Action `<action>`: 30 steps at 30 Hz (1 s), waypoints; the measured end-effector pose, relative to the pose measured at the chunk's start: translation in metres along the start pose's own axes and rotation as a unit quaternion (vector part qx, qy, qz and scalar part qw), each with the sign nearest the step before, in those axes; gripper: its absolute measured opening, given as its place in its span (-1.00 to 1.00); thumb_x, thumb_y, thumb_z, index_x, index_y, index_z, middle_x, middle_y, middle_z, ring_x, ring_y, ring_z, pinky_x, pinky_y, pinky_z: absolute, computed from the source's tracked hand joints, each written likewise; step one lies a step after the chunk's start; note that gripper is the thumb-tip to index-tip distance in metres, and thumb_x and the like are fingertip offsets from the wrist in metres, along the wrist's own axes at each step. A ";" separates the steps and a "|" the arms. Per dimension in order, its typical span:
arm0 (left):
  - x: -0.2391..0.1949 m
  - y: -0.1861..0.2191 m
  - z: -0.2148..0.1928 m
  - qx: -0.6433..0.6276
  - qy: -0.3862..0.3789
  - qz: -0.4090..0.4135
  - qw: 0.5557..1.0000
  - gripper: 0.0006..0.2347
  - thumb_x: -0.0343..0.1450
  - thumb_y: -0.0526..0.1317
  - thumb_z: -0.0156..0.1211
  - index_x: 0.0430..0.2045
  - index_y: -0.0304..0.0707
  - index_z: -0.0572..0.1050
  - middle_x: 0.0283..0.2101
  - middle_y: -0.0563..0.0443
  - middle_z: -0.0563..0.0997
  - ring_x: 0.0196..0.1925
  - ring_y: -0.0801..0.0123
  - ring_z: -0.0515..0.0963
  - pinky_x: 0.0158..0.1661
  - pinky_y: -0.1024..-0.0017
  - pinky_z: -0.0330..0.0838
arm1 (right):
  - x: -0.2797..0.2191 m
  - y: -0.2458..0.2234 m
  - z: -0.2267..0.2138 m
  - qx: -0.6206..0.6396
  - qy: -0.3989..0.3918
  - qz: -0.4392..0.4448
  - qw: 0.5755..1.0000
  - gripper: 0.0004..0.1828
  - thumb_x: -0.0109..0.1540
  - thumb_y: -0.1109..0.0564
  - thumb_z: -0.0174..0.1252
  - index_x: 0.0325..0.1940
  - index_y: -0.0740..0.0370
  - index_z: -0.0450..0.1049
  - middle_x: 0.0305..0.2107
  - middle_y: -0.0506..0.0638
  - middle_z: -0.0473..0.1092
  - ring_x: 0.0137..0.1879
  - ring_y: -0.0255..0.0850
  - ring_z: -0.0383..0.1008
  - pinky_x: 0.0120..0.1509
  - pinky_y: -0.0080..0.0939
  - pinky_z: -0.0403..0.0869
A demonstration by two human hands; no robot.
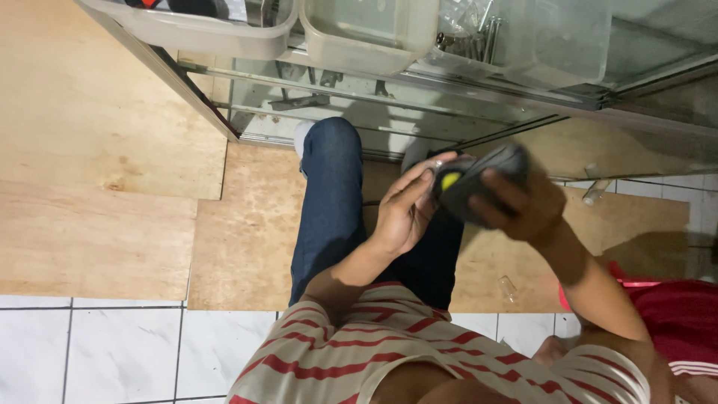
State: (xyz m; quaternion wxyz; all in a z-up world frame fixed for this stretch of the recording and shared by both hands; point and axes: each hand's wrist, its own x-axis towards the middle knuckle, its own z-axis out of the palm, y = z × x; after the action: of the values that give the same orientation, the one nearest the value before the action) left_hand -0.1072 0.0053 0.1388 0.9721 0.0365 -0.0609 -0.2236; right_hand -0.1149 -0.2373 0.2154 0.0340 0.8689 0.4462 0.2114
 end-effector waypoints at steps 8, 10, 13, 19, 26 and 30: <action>0.004 0.000 0.000 -0.042 0.029 -0.003 0.999 -0.63 0.64 -0.24 -0.08 0.32 -0.53 0.31 0.31 -0.25 0.47 0.35 0.10 0.45 0.37 0.12 0.29 | -0.016 0.012 -0.010 0.013 0.056 0.107 0.993 -0.44 0.25 0.04 0.47 0.31 -0.04 0.46 0.02 0.20 0.50 -0.04 0.14 0.62 -0.01 0.04 0.60; 0.005 -0.002 0.001 -0.058 0.024 -0.001 0.998 -0.62 0.63 -0.23 -0.07 0.32 -0.53 0.30 0.31 -0.24 0.47 0.36 0.11 0.44 0.37 0.12 0.28 | -0.018 -0.002 -0.005 0.094 0.040 0.134 0.986 -0.45 0.24 0.05 0.44 0.30 -0.07 0.46 0.03 0.08 0.48 -0.04 0.12 0.60 0.00 0.02 0.59; 0.004 0.001 0.001 -0.009 0.036 -0.012 0.999 -0.61 0.63 -0.21 -0.08 0.33 -0.53 0.31 0.32 -0.26 0.46 0.37 0.12 0.43 0.41 0.21 0.23 | 0.022 -0.020 -0.007 0.069 0.019 0.031 0.997 -0.50 0.22 -0.05 0.41 0.23 -0.15 0.47 0.12 -0.04 0.40 -0.18 0.06 0.55 -0.13 -0.03 0.55; 0.003 -0.003 -0.009 0.002 -0.012 0.013 1.000 -0.64 0.65 -0.25 -0.07 0.31 -0.54 0.32 0.32 -0.28 0.47 0.39 0.11 0.45 0.44 0.18 0.24 | 0.014 0.006 -0.005 -0.067 0.013 -0.026 0.997 -0.58 0.20 0.06 0.36 0.13 -0.27 0.52 0.23 -0.03 0.37 -0.27 0.02 0.50 -0.28 -0.07 0.47; 0.006 -0.008 -0.014 -0.028 0.027 0.018 0.999 -0.64 0.63 -0.27 -0.03 0.33 -0.50 0.33 0.30 -0.22 0.47 0.35 0.16 0.45 0.37 0.16 0.28 | 0.006 0.001 -0.009 -0.056 0.053 0.059 0.995 -0.61 0.28 0.12 0.39 0.18 -0.08 0.52 0.23 0.11 0.38 -0.11 0.17 0.59 -0.13 0.09 0.56; 0.005 -0.001 -0.005 -0.018 0.005 0.028 0.999 -0.62 0.65 -0.22 -0.08 0.33 -0.54 0.33 0.33 -0.28 0.48 0.40 0.16 0.45 0.44 0.26 0.25 | 0.010 -0.017 0.006 -0.003 0.030 -0.017 0.999 -0.60 0.21 0.02 0.45 0.12 -0.09 0.55 0.14 0.04 0.44 -0.20 0.11 0.52 -0.22 0.03 0.52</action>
State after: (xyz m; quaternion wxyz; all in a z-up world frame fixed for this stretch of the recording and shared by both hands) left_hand -0.1026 0.0026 0.1346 0.9788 0.0186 -0.0535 -0.1969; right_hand -0.1205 -0.2189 0.2094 0.0269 0.8544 0.4613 0.2377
